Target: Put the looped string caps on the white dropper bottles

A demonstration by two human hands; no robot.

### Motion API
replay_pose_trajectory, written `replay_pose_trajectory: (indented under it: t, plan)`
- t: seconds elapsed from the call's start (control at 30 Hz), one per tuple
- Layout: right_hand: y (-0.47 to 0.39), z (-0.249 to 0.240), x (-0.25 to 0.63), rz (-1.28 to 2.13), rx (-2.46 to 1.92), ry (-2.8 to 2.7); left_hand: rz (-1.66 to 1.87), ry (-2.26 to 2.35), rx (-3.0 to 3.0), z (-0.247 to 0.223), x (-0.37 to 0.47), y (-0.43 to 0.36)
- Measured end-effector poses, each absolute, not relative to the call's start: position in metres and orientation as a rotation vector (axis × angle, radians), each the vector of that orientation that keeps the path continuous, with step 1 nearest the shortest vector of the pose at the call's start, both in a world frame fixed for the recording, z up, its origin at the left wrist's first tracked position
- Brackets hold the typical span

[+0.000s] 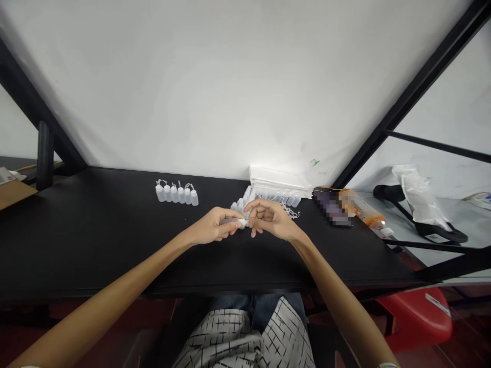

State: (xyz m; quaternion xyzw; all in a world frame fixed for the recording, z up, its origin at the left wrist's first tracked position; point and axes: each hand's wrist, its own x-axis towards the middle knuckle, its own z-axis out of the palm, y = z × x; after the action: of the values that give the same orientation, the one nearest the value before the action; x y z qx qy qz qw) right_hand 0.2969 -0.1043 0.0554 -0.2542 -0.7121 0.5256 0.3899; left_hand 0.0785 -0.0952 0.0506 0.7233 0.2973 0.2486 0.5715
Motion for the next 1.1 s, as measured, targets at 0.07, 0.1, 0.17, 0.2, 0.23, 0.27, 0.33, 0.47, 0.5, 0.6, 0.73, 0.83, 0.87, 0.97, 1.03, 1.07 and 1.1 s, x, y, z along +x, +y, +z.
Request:
replay_pose_trajectory:
  t: [0.07, 0.1, 0.17, 0.2, 0.23, 0.27, 0.33, 0.47, 0.5, 0.6, 0.73, 0.83, 0.87, 0.97, 1.03, 1.07, 1.1]
  plan:
    - [-0.106, 0.059, 0.297, 1.302, -0.632, -1.786, 0.625, 0.646, 1.669, 0.052, 0.078, -0.094]
    - [-0.107, 0.060, 0.297, 1.273, -0.637, -1.773, 0.654, 0.620, 1.674, 0.053, 0.077, -0.094]
    - [-0.108, 0.063, 0.298, 1.209, -0.671, -1.752, 0.704, 0.579, 1.695, 0.054, 0.076, -0.093]
    - [-0.108, 0.064, 0.299, 1.183, -0.695, -1.744, 0.716, 0.568, 1.698, 0.054, 0.076, -0.093]
    - [-0.108, 0.064, 0.299, 1.162, -0.718, -1.738, 0.716, 0.563, 1.694, 0.053, 0.076, -0.093]
    - [-0.108, 0.064, 0.299, 1.147, -0.738, -1.732, 0.713, 0.563, 1.685, 0.053, 0.075, -0.092]
    - [-0.106, 0.062, 0.300, 1.119, -0.763, -1.726, 0.714, 0.573, 1.667, 0.051, 0.076, -0.091]
    - [-0.099, 0.059, 0.296, 1.081, -0.784, -1.736, 0.769, 0.587, 1.658, 0.050, 0.077, -0.090]
    - [-0.098, 0.060, 0.293, 1.080, -0.788, -1.734, 0.784, 0.591, 1.653, 0.050, 0.076, -0.089]
    - [-0.092, 0.068, 0.280, 1.046, -0.798, -1.733, 0.812, 0.607, 1.680, 0.050, 0.071, -0.086]
    - [-0.081, 0.087, 0.255, 0.838, -0.882, -1.845, 0.981, 0.834, 2.009, 0.049, 0.056, -0.077]
    - [-0.067, 0.095, 0.233, 0.494, -1.037, -1.961, 1.379, 1.225, 2.274, 0.049, 0.039, -0.065]
    - [-0.062, 0.096, 0.225, 0.373, -1.106, -1.990, 1.484, 1.314, 2.275, 0.049, 0.033, -0.061]
    - [-0.048, 0.092, 0.204, 0.162, -1.314, -2.095, 1.700, 1.503, 2.166, 0.052, 0.017, -0.051]
    - [-0.039, 0.088, 0.191, 0.078, -1.417, -2.145, 1.769, 1.611, 2.050, 0.055, 0.009, -0.046]
    - [-0.036, 0.086, 0.185, 0.057, -1.455, -2.162, 1.786, 1.656, 1.988, 0.056, 0.005, -0.044]
    - [-0.033, 0.084, 0.180, 0.046, -1.486, -2.174, 1.794, 1.695, 1.927, 0.058, 0.003, -0.042]
